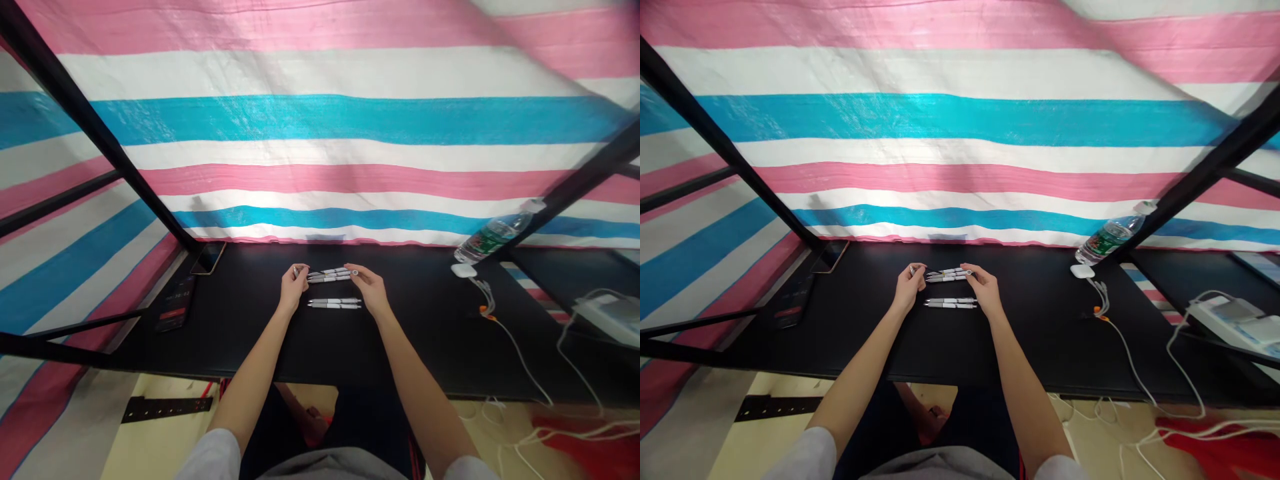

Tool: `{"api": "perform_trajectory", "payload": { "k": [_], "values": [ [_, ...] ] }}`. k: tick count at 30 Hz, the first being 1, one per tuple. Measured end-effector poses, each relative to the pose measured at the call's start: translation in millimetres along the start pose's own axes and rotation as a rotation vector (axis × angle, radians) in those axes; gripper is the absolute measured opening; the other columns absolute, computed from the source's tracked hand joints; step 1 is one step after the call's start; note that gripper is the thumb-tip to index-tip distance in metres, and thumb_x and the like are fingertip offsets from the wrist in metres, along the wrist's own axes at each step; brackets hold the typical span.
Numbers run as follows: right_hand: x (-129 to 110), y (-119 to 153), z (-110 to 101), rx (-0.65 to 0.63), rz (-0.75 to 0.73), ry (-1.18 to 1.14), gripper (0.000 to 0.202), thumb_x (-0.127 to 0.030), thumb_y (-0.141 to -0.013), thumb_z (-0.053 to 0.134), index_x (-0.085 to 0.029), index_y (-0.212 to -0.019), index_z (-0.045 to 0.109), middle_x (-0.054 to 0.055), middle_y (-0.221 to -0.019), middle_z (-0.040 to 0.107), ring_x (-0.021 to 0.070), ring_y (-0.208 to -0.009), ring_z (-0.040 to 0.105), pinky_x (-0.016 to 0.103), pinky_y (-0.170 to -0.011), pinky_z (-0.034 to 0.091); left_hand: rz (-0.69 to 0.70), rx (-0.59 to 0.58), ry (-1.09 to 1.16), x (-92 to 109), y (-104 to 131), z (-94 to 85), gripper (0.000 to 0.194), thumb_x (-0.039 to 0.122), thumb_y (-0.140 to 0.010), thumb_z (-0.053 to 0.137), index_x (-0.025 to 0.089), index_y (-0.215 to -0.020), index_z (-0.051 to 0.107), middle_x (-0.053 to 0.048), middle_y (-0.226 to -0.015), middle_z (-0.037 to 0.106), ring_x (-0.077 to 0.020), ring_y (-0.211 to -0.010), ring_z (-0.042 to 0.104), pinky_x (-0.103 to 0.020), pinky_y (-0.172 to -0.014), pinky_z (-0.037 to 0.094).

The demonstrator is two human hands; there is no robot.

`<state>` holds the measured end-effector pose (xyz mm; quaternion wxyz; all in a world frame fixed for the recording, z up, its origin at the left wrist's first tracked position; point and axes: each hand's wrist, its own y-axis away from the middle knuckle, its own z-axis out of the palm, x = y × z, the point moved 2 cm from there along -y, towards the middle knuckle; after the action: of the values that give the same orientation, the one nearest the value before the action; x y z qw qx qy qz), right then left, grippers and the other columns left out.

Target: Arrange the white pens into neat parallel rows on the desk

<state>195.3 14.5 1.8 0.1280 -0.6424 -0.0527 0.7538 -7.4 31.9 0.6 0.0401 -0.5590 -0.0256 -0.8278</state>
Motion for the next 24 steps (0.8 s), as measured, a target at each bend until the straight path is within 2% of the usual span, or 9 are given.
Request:
{"api": "perform_trajectory", "payload": {
  "k": [4,7,11,15,18,24],
  "values": [
    [7.6,-1.3,-3.0,0.026,0.0,0.106,0.03,-0.038,-0.08,0.065,-0.022,-0.105,0.07,-0.001,-0.071,0.064,0.015,-0.069,0.06,0.033,-0.075,0.051,0.003,-0.011,-0.002,-0.8,-0.3,-0.5,0.034,0.042,-0.067,0.077,0.016,-0.08,0.059,0.011,-0.05,0.03,-0.0023,-0.04,0.026,-0.018,-0.04,0.021],
    [9.3,0.7,-1.8,0.018,-0.058,0.246,0.029,-0.037,-0.084,0.059,-0.021,-0.107,0.066,-0.001,-0.071,0.06,0.0135,-0.062,0.055,0.029,-0.065,0.047,0.005,-0.05,-0.006,-2.2,-0.3,0.0,0.035,0.043,-0.067,0.078,0.015,-0.079,0.061,0.01,-0.05,0.031,-0.002,-0.04,0.025,-0.018,-0.04,0.02],
    [2.7,8.0,6.6,-0.052,-0.204,0.465,0.018,-0.035,-0.083,0.062,-0.022,-0.095,0.067,0.002,-0.082,0.063,0.0148,-0.067,0.054,0.028,-0.065,0.046,-0.008,-0.145,-0.052,-3.1,2.6,2.6,0.035,0.044,-0.068,0.078,0.014,-0.082,0.065,0.01,-0.049,0.031,-0.0017,-0.041,0.023,-0.018,-0.041,0.018],
    [0.2,13.6,16.0,-0.154,-0.245,0.518,0.027,-0.036,-0.075,0.072,-0.025,-0.1,0.068,0.005,-0.096,0.066,0.0207,-0.084,0.06,0.033,-0.078,0.049,-0.024,-0.245,-0.1,-3.8,6.6,5.4,0.034,0.043,-0.069,0.078,0.013,-0.082,0.067,0.009,-0.049,0.029,-0.0022,-0.041,0.024,-0.018,-0.041,0.018],
    [1.2,14.5,19.2,-0.196,-0.278,0.51,0.02,-0.033,-0.081,0.065,-0.028,-0.1,0.071,0.005,-0.1,0.07,0.0235,-0.095,0.062,0.039,-0.088,0.049,-0.032,-0.272,-0.138,-5.5,8.0,6.1,0.035,0.044,-0.069,0.078,0.013,-0.082,0.067,0.009,-0.051,0.03,-0.0027,-0.041,0.027,-0.018,-0.041,0.018],
    [0.7,13.4,17.2,-0.194,-0.326,0.54,0.02,-0.028,-0.086,0.057,-0.029,-0.099,0.073,0.005,-0.099,0.073,0.0234,-0.096,0.064,0.041,-0.089,0.05,-0.028,-0.287,-0.176,-6.5,6.7,3.9,0.039,0.045,-0.071,0.075,0.014,-0.092,0.068,0.009,-0.052,0.029,-0.0029,-0.041,0.026,-0.019,-0.041,0.018]
  ]
}}
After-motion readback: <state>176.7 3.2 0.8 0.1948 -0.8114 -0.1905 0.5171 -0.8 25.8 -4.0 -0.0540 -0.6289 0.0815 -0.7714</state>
